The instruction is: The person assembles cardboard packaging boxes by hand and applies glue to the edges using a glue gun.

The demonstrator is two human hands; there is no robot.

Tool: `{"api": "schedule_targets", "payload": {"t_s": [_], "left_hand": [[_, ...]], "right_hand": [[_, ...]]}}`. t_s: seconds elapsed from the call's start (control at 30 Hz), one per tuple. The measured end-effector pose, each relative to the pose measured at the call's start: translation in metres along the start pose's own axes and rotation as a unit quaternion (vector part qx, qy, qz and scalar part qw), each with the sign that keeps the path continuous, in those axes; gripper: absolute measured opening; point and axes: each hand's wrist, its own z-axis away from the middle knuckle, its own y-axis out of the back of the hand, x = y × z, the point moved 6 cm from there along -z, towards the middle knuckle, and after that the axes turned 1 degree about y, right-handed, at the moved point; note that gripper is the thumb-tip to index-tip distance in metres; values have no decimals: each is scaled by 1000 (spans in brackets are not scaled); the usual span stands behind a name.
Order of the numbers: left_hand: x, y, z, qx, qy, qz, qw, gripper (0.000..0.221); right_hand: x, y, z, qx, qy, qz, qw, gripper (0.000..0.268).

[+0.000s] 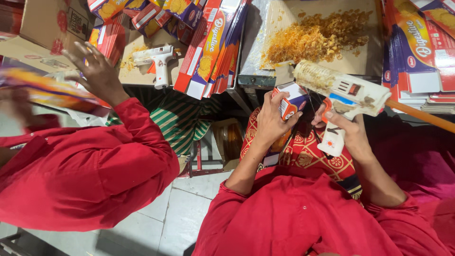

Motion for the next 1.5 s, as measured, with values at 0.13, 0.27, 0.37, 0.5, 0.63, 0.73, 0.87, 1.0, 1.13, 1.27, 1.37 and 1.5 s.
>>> {"api": "schedule_targets", "payload": {"t_s": [0.13,0.27,0.37,0.5,0.63,0.73,0.87,1.0,1.13,1.27,1.37,1.5], "left_hand": [[3,-1,-2,7,-13,0,1000,70],[3,4,-2,10,-10,3,1000,70],[-1,13,-4,22,-11,26,999,71],[-11,20,-5,8,3,73,997,66],[-17,18,-3,-37,-4,115,993,50],[-21,17,-1,-54,-14,141,988,46],[-27,14,-3,-56,-38,176,982,45],[-32,6,-7,-57,-69,210,973,43],[-38,-6,-4,-64,-75,194,976,47],[-42,-11,-2,-28,-127,290,948,54],[-45,-14,1,-5,-145,341,929,60],[-45,-17,4,10,-140,335,932,62]], "right_hand": [[2,-4,2,-29,-22,-24,999,25],[5,2,2,2,-35,-6,999,22],[9,17,-13,35,20,-8,999,23],[34,54,-72,-16,62,-47,997,38],[65,124,-170,-33,-10,-33,999,58],[60,191,-217,73,-33,245,966,65],[23,192,-197,187,122,663,715,34],[11,92,-144,-16,269,447,853,62],[25,-9,-96,-323,225,77,916,125],[35,-23,-84,-286,249,167,910,83],[31,-22,-74,-269,359,297,843,53],[22,-23,-66,-251,413,338,807,48]]}}
